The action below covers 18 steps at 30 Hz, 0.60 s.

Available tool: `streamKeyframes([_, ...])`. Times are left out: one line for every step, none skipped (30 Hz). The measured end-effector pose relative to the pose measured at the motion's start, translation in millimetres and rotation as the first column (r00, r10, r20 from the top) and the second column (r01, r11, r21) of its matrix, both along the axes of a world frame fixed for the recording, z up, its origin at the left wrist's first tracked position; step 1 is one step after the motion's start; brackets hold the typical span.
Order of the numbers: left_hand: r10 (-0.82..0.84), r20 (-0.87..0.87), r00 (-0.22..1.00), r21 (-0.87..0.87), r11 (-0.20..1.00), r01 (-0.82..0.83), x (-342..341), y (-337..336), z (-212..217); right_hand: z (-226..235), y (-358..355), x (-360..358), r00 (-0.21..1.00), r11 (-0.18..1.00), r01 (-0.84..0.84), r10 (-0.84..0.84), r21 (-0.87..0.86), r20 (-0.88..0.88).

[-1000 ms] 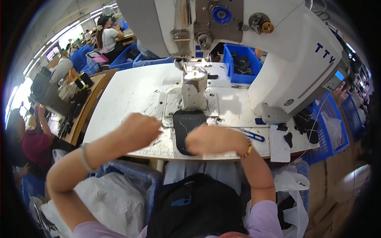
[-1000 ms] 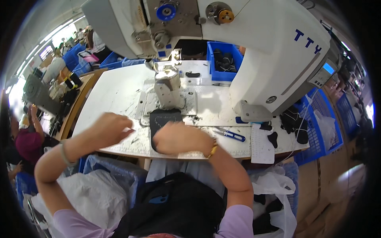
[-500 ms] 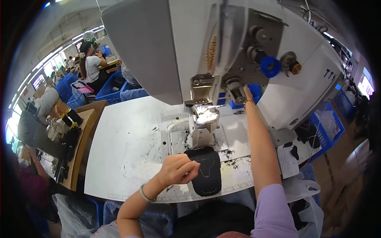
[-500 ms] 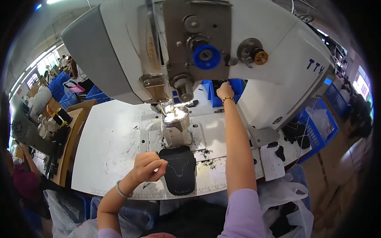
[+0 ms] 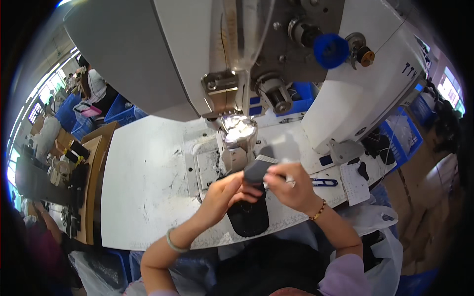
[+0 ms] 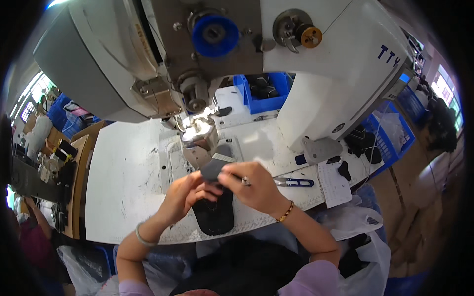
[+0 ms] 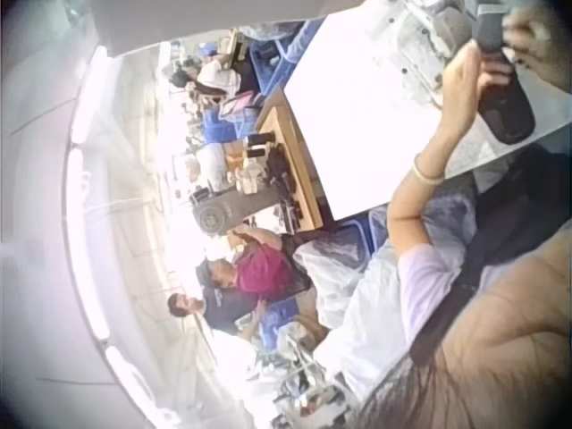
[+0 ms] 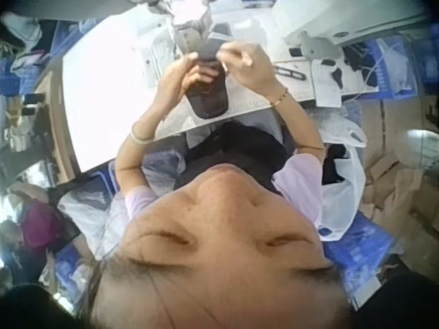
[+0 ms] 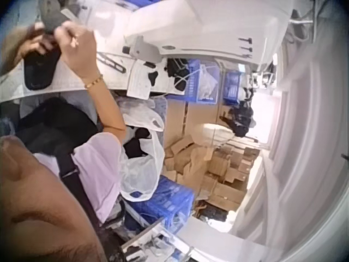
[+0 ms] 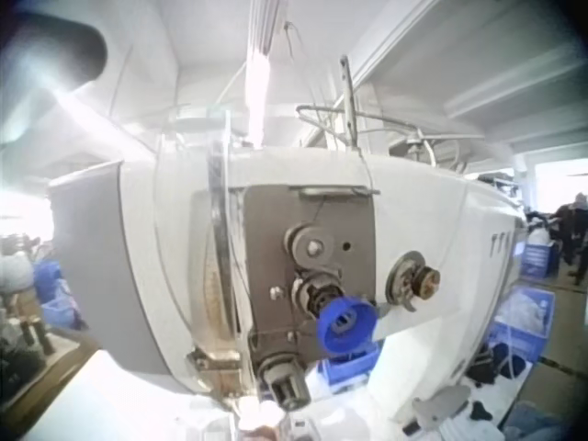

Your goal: The person sews small black fabric parts using an industrial sewing machine. They repeatedly pick up a part, align it under the needle, and guide it through the machine to stitch the edges. The person handles the parts one at a time, placing finished pieces on the table.

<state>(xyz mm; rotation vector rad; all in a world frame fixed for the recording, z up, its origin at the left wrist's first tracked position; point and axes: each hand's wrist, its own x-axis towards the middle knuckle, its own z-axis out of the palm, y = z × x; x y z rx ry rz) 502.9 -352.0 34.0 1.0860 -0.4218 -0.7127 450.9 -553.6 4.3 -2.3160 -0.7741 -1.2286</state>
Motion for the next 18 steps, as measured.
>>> streamKeyframes([-0.058,-0.115,0.992,-0.057,0.997,0.051,1.8,-6.7,4.0,-3.1,1.1,-4.4,1.0,0.999,-0.023,0.023,-0.028,0.001])
streamKeyframes([-0.073,-0.046,0.996,0.003,0.997,0.073,5.0,-12.4,3.0,-5.7,2.0,-8.7,0.999,0.997,-0.047,0.047,-0.055,0.001])
streamKeyframes([-0.091,0.025,0.996,0.069,0.994,0.089,10.0,-16.2,-0.1,-9.7,1.3,-8.5,0.999,0.999,-0.047,0.047,-0.012,-0.002])
streamKeyframes([-0.12,0.102,0.988,0.139,0.985,0.105,14.3,-19.9,-1.4,-12.7,-1.3,-4.6,0.999,0.999,-0.042,0.042,0.031,0.004])
streamKeyframes([-0.107,0.076,0.991,0.113,0.989,0.098,13.2,-23.8,-1.1,-9.9,-6.8,-6.8,0.995,0.997,-0.053,0.058,0.064,-0.083])
streamKeyframes([-0.079,0.075,0.994,0.114,0.991,0.07,13.5,-27.0,-2.0,-5.9,-10.2,-9.7,0.985,0.975,-0.063,0.095,0.212,-0.145])
streamKeyframes([-0.052,0.075,0.996,0.115,0.992,0.043,14.4,-29.4,-4.6,-1.4,-12.8,-13.2,0.97,0.933,-0.062,0.14,0.354,-0.2])
streamKeyframes([-0.025,0.074,0.997,0.116,0.993,0.016,15.4,-30.8,-7.4,2.1,-13.9,-15.2,0.95,0.872,-0.05,0.193,0.488,-0.247])
streamKeyframes([0.0,0.099,0.995,0.127,0.992,-0.013,16.5,-33.1,-11.1,4.2,-15.3,-15.7,0.954,0.829,-0.046,0.202,0.557,-0.221])
streamKeyframes([0.053,0.18,0.982,0.152,0.985,-0.081,15.4,-35.5,-13.6,6.5,-16.6,-16.3,0.939,0.845,0.015,0.171,0.535,-0.297])
streamKeyframes([0.101,0.263,0.96,0.171,0.974,-0.15,13.2,-38.1,-15.5,8.8,-17.6,-16.9,0.919,0.858,0.074,0.14,0.508,-0.37])
streamKeyframes([0.14,0.343,0.929,0.182,0.96,-0.212,11.2,-42.0,-17.0,10.4,-19.4,-17.9,0.892,0.87,0.137,0.1,0.474,-0.441])
streamKeyframes([0.149,0.517,0.843,0.24,0.92,-0.31,8.9,-44.3,-17.8,11.7,-15.6,-16.8,0.886,0.883,0.182,0.044,0.433,-0.461])
streamKeyframes([0.134,0.673,0.728,0.273,0.869,-0.413,6.0,-45.6,-18.7,9.9,-11.5,-16.3,0.878,0.868,0.207,0.039,0.451,-0.478])
streamKeyframes([0.095,0.808,0.581,0.274,0.813,-0.514,2.7,-48.7,-17.7,8.2,-8.9,-17.5,0.873,0.853,0.233,0.029,0.467,-0.488])
streamKeyframes([0.087,0.873,0.48,0.227,0.799,-0.558,-1.3,-51.5,-16.4,6.3,-6.5,-18.2,0.867,0.837,0.258,0.02,0.483,-0.497])
streamKeyframes([0.078,0.925,0.373,0.174,0.784,-0.595,-5.8,-54.1,-14.9,4.5,-4.7,-18.0,0.887,0.835,0.261,-0.009,0.485,-0.462])
streamKeyframes([0.069,0.962,0.263,0.117,0.769,-0.629,-9.6,-55.5,-15.2,1.4,-2.9,-16.0,0.901,0.817,0.255,-0.006,0.518,-0.434])
